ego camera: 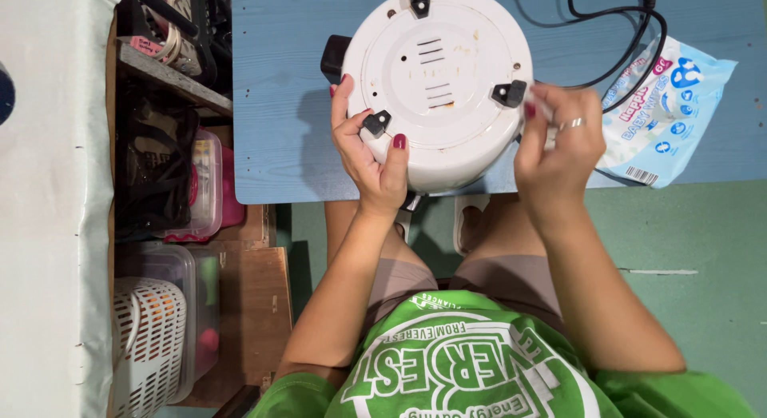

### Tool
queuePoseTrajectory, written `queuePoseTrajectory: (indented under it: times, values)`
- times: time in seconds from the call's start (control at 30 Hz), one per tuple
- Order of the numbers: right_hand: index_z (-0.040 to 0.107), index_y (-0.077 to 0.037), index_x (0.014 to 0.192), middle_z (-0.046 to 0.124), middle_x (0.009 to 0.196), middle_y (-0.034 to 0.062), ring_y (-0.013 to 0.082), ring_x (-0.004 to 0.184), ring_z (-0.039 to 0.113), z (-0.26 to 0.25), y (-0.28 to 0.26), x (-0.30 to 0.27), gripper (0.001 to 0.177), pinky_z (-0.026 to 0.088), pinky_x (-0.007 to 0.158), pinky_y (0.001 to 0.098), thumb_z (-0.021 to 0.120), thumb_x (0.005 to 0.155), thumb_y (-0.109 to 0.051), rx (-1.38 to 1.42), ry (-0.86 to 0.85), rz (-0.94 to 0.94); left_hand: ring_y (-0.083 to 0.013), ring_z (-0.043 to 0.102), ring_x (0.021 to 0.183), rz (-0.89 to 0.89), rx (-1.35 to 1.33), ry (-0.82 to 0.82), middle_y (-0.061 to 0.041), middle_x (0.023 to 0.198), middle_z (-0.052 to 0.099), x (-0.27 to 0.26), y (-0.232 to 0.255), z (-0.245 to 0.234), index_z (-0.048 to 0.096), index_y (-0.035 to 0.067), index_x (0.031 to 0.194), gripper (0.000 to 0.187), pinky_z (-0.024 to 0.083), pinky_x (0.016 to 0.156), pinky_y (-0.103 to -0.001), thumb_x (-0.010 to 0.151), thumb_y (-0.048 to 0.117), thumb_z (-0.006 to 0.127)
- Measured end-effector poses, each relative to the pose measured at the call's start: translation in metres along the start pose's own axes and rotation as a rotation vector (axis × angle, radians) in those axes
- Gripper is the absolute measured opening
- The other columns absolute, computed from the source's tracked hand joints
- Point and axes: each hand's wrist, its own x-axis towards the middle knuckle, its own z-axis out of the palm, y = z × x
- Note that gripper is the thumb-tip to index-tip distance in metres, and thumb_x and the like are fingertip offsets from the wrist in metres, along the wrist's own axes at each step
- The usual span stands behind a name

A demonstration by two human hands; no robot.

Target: The person wipes the underside of a white electric appliance using a white wipe. They rotate the appliance to clean different areas, including around the vents and feet, while seated with the appliance on their lap.

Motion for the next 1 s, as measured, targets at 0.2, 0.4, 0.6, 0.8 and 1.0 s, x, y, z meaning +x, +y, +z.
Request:
queuePoseTrajectory:
  times: [0.2, 0.4, 0.6, 0.8, 1.0]
  values:
    - [0.067, 0.003, 0.109, 0.064, 0.102, 0.0127, 0.0225, 0.088, 0.067, -0.009, -0.009, -0.011, 0.012, 0.053, 0.077, 0.0280, 0.063, 0.102, 0.012, -0.063, -0.030, -0.052, -0.0354, 0.029, 0.155, -0.007, -0.013, 0.001, -0.023, 0.165, 0.034, 0.001, 0.001, 0.000, 0.042, 0.008, 0.129, 0.041, 0.009, 0.135, -0.054, 0.098, 0.024, 0.063]
    - [0.069, 0.004, 0.116, 0.061, 0.111, 0.0129, 0.0162, 0.089, 0.063, 0.009, 0.022, 0.029, 0.008, 0.053, 0.078, 0.0243, 0.065, 0.110, 0.007, 0.317, -0.001, 0.149, -0.0365, 0.028, 0.155, -0.017, 0.003, 0.005, -0.023, 0.164, 0.034, 0.000, 0.002, -0.001, 0.043, 0.007, 0.129, 0.042, 0.012, 0.134, -0.053, 0.098, 0.025, 0.064]
    - [0.069, 0.005, 0.121, 0.061, 0.112, 0.0128, 0.0165, 0.095, 0.063, 0.005, 0.001, -0.006, 0.022, 0.050, 0.076, 0.0235, 0.062, 0.103, 0.014, 0.061, 0.049, -0.009, -0.0362, 0.032, 0.153, -0.017, 0.006, -0.005, -0.022, 0.161, 0.036, -0.001, 0.002, -0.002, 0.044, 0.008, 0.128, 0.041, 0.013, 0.132, -0.052, 0.098, 0.028, 0.063]
    - [0.071, 0.001, 0.119, 0.062, 0.112, 0.0094, 0.0115, 0.092, 0.062, -0.025, 0.001, -0.005, 0.016, 0.049, 0.075, 0.0214, 0.067, 0.106, 0.010, 0.297, -0.043, 0.211, -0.0383, 0.027, 0.156, -0.049, -0.031, -0.029, -0.023, 0.160, 0.035, -0.003, 0.000, -0.004, 0.044, 0.008, 0.128, 0.042, 0.017, 0.133, -0.053, 0.099, 0.032, 0.063]
    - [0.075, 0.000, 0.118, 0.070, 0.113, 0.0139, 0.0175, 0.098, 0.066, -0.020, 0.000, 0.023, 0.026, 0.054, 0.083, 0.0265, 0.067, 0.099, 0.015, 0.204, -0.168, -0.086, -0.0391, 0.027, 0.157, -0.050, -0.002, -0.040, -0.021, 0.160, 0.036, -0.002, -0.002, -0.006, 0.044, 0.009, 0.128, 0.042, 0.018, 0.132, -0.053, 0.100, 0.033, 0.063]
